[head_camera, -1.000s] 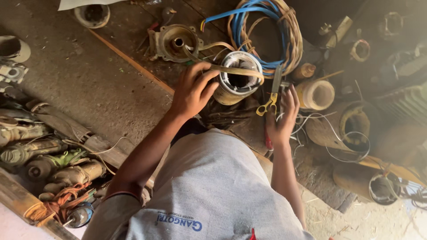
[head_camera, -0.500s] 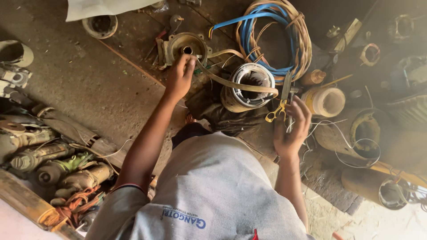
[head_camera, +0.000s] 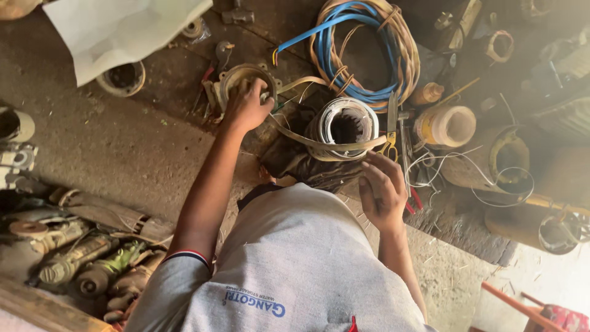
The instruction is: The person assembles an electric motor by inserting a stator into a housing, securing it with a metal plate and bolts, and using a hammer to tap the components into place. They also cut a piece of paper and place it inside the motor housing.
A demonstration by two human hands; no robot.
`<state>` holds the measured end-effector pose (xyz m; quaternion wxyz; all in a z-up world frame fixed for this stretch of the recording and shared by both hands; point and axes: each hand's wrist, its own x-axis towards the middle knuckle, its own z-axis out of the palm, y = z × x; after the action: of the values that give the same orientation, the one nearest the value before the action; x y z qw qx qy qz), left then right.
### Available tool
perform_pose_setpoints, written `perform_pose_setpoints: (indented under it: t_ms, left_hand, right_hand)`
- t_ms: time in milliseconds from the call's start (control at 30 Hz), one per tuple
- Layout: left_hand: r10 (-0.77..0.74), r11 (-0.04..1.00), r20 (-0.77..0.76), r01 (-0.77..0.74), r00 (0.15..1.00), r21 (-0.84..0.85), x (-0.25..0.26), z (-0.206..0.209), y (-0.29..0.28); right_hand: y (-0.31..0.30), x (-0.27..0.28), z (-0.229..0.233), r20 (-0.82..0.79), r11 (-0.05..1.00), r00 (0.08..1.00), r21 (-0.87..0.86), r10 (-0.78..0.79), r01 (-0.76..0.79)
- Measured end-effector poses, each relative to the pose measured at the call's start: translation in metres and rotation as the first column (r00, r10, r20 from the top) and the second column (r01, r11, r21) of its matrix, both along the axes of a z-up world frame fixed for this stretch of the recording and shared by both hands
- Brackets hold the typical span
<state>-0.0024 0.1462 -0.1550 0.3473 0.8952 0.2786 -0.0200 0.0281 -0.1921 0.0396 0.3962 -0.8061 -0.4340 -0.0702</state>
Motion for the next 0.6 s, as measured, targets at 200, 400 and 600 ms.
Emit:
perform_pose_setpoints:
  t_ms: [200,400,600]
  left_hand:
    - [0.034,0.929,0.115,-0.074,0.993,0.362,0.018,-0.058,0.033]
    - [-0.087,0.947,0.016,0.077,0.996,0.313,0.011,-0.049,0.063]
    - [-0.107,0.989,0.459,0.046,0.882,0.142,-0.001,0.004,0.015]
  right_hand:
    - [0.01,-0.014,0.002,-0.038,0.998,0.998,-0.027,-0.055,0.054]
    - [0.012,-0.021,-0.014,0.032,0.994,0.993,-0.002,-0.114,0.114]
    - [-0.017,-0.008,-0.071,-0.349,0.836,0.777,-0.035,-0.523,0.547]
